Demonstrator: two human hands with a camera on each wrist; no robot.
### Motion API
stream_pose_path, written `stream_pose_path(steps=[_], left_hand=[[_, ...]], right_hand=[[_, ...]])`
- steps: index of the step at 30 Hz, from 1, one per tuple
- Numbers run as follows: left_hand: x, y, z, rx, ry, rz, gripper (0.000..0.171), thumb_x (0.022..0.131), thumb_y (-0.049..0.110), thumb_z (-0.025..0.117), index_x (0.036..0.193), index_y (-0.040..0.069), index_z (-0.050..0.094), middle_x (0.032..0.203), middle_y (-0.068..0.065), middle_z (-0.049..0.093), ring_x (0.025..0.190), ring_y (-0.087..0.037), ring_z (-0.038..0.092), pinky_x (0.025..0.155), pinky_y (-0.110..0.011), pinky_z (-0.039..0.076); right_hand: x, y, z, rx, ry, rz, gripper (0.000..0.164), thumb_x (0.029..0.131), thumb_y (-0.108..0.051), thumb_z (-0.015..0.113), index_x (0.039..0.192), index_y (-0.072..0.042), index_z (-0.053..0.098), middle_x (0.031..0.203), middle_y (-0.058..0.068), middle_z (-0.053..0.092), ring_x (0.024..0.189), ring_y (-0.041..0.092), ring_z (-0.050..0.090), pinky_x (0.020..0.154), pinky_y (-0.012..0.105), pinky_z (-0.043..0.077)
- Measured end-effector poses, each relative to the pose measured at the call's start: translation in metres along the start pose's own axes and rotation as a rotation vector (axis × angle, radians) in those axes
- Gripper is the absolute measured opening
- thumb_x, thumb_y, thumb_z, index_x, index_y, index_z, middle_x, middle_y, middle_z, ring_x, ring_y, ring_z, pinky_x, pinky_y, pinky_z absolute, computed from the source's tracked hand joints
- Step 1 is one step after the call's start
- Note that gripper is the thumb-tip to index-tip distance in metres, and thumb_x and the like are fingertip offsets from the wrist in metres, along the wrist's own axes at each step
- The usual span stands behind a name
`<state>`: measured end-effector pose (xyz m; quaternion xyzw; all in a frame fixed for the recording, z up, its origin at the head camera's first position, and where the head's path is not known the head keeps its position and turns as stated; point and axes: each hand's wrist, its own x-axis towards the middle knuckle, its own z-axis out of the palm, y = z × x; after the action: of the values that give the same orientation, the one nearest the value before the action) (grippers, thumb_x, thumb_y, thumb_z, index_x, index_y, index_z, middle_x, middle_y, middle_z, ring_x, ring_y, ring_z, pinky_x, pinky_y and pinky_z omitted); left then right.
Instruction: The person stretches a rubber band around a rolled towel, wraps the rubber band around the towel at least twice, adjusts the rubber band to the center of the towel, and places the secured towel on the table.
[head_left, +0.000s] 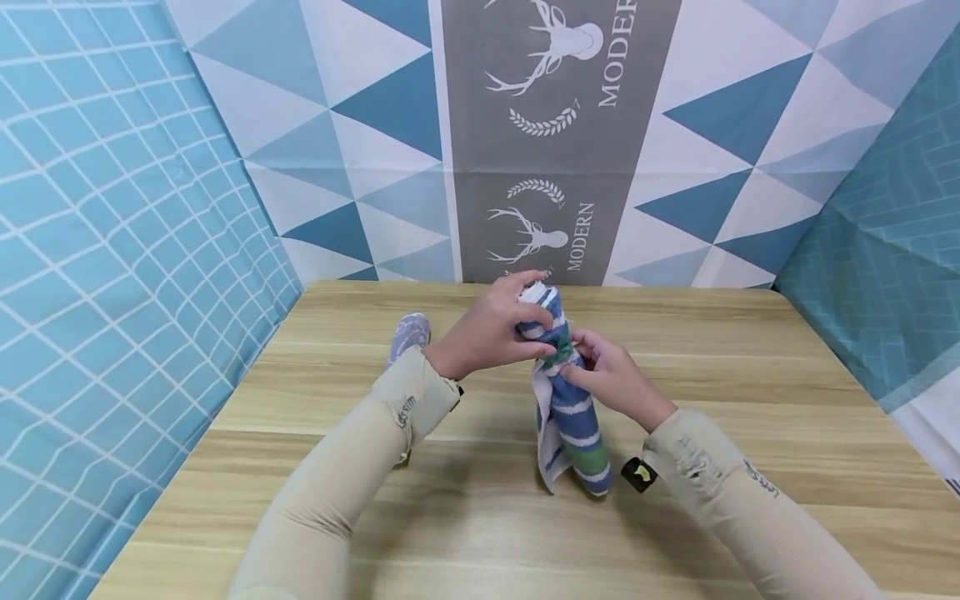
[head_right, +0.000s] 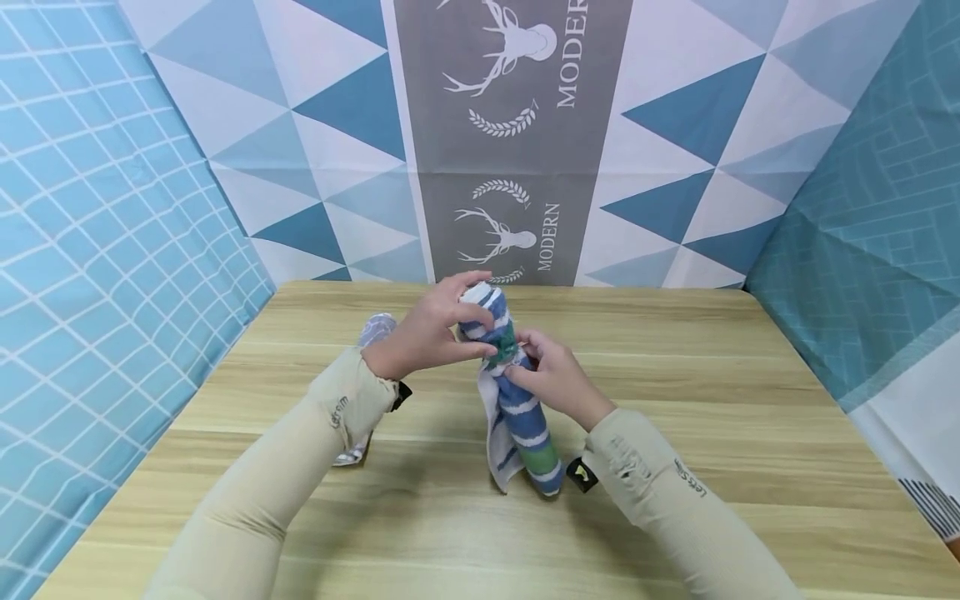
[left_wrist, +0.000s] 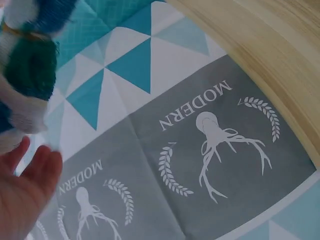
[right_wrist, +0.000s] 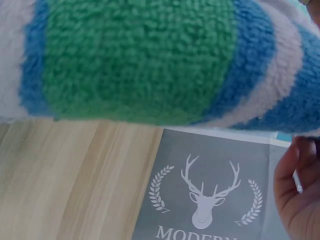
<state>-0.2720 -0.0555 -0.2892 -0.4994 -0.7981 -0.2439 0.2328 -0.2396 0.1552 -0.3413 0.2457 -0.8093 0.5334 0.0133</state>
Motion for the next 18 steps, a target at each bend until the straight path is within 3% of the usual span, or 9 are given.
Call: stream_pose_path(steps=[4,8,12,15,18], left_hand=[[-0.0023,-0.0011,-0.004,-0.115,-0.069,-0.018,0.026,0.076,0.016,0.082,0.094,0.005,0.067,0.132,-0.026,0.047,0.117,-0.032,0.05,0.095,-0.033,0.044],[-0.0014,-0.0019,-0.0041,-0.207,-0.087,-0.046,0.027,0.078,0.01,0.079,0.098,0.002,0.063,0.113,-0.017,0.057,0.099,-0.024,0.055,0.084,-0.026,0.047],[-0.0011,-0.001,-0.0013,-0.252,-0.08,-0.101,0.017,0.081,0.003,0.075,0.093,0.0,0.063,0.097,-0.012,0.064,0.088,-0.021,0.057,0.077,-0.023,0.048],[-0.0009,0.0013,0.0008,-0.273,-0.078,-0.182,0.018,0.08,0.001,0.074,0.094,0.0,0.063,0.094,-0.011,0.065,0.085,-0.02,0.059,0.075,-0.023,0.049],[0.0005,0.0041,0.0018,-0.297,-0.073,-0.268,0.022,0.079,0.002,0.075,0.098,0.0,0.062,0.093,-0.012,0.066,0.084,-0.02,0.06,0.075,-0.024,0.049]], right_hand=[[-0.0017,0.0024,-0.0001,0.072,-0.062,0.012,0.041,0.089,0.003,0.054,0.126,0.018,0.043,0.096,0.017,0.062,0.082,0.009,0.06,0.072,0.024,0.053],[-0.0032,0.0037,-0.0002,0.108,-0.13,0.016,0.038,0.091,0.003,0.052,0.124,0.018,0.043,0.099,0.019,0.062,0.084,0.01,0.06,0.074,0.025,0.053],[-0.0042,0.0039,0.0019,0.056,-0.151,-0.033,0.029,0.091,0.003,0.053,0.117,0.016,0.049,0.092,0.013,0.063,0.078,0.008,0.058,0.069,0.024,0.051],[-0.0037,0.0041,0.0022,-0.081,-0.03,-0.211,0.017,0.093,-0.001,0.056,0.106,0.01,0.057,0.083,0.006,0.063,0.072,0.007,0.056,0.064,0.023,0.049],[-0.0002,0.0029,-0.001,-0.31,0.119,-0.526,0.024,0.098,-0.017,0.055,0.093,0.004,0.066,0.077,0.005,0.065,0.065,0.009,0.056,0.057,0.024,0.047]])
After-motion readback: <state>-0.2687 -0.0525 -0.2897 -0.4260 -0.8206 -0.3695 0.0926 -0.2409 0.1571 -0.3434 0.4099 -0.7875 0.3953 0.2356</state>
